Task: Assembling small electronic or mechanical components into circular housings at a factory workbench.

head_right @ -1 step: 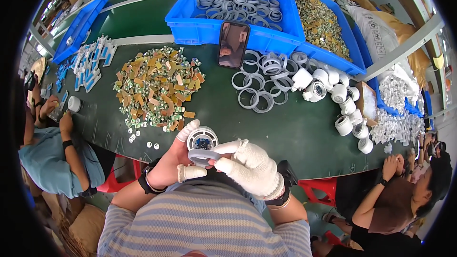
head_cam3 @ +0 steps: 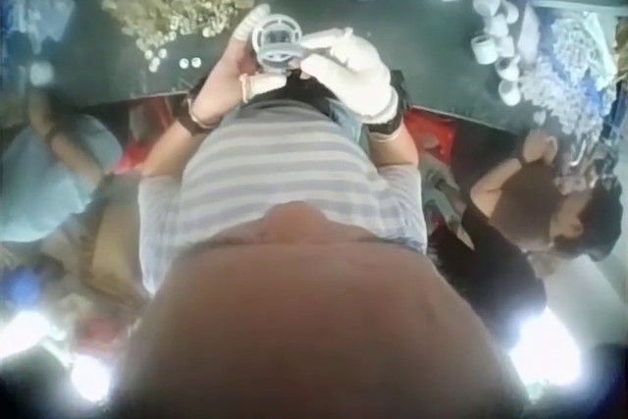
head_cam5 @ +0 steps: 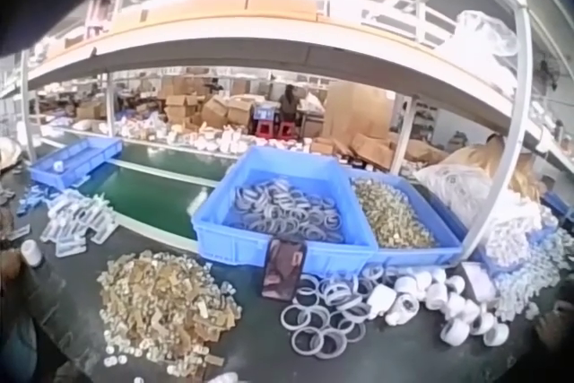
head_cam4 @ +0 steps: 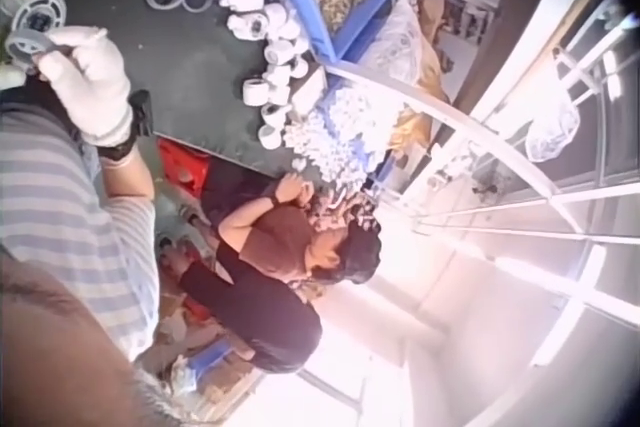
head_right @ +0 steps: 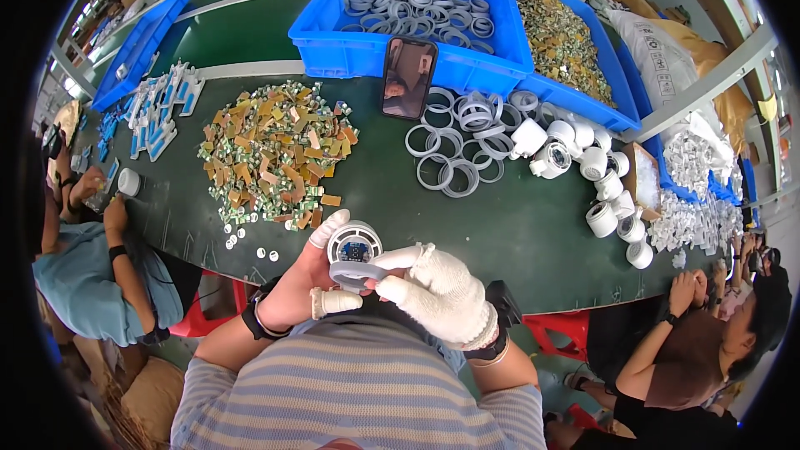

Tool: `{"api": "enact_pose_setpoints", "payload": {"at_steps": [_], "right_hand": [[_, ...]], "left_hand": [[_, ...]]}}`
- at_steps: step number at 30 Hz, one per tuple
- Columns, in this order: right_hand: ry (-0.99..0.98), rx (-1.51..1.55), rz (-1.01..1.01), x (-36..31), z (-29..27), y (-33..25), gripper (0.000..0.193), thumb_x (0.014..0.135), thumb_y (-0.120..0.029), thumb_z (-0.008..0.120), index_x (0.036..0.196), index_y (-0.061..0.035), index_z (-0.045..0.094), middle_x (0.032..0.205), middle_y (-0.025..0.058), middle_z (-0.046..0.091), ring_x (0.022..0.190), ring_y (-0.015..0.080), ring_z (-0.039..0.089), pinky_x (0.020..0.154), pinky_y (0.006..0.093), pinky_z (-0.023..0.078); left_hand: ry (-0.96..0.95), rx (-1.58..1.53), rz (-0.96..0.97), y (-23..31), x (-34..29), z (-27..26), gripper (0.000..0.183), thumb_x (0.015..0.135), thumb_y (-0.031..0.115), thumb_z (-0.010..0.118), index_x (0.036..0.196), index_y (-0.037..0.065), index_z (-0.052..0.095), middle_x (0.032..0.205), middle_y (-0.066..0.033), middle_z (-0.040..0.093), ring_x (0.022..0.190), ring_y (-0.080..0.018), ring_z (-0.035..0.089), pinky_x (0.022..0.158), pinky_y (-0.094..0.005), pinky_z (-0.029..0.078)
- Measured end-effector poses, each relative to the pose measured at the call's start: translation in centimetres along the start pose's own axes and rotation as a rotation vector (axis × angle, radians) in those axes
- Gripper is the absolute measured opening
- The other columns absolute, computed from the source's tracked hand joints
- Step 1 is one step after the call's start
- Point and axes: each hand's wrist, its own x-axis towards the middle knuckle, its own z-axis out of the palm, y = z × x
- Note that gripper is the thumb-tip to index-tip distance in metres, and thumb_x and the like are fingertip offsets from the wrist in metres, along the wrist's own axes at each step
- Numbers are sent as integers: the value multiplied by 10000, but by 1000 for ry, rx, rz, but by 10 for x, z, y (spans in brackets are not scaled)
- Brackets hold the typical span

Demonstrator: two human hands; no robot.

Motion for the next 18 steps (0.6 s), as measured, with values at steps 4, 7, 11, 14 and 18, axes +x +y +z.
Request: {"api": "enact_pose_setpoints", "payload": {"at_steps": [4,7,11,14,18], "right_hand": [[0,26,12,0,0,2,265,1028,-105,649,1261,22,651,1080,117,745,1018,181,707,913,332,544],[35,19,5,-1,3,0,260,1025,-119,661,1245,19,661,1069,112,749,979,172,702,888,326,547],[64,-167,5,5,6,0,242,995,-166,717,1178,-11,689,1044,114,733,860,157,701,769,291,550],[316,-528,-168,7,7,16,372,939,-243,778,1216,-20,669,1155,112,672,878,178,639,789,315,515],[243,-572,-319,19,5,46,662,882,-388,807,1366,1,576,1181,137,665,958,244,644,862,370,524]], "left_hand": [[-2,-13,-15,-2,-1,1,1164,846,-159,770,1689,294,108,1609,-28,353,1379,-200,506,1065,-385,521],[12,-44,-16,-3,-1,1,1137,850,-155,769,1688,270,129,1598,-37,377,1371,-192,516,1085,-379,507],[40,42,76,-7,0,3,1037,861,-135,775,1670,204,220,1528,-46,473,1362,-183,534,1120,-366,480],[70,80,72,-6,-1,6,959,865,-106,792,1644,166,303,1483,-44,520,1352,-181,545,1129,-362,468],[46,452,177,-10,3,12,776,842,-53,841,1517,109,493,1418,-67,565,1281,-191,594,1056,-355,499]]}}
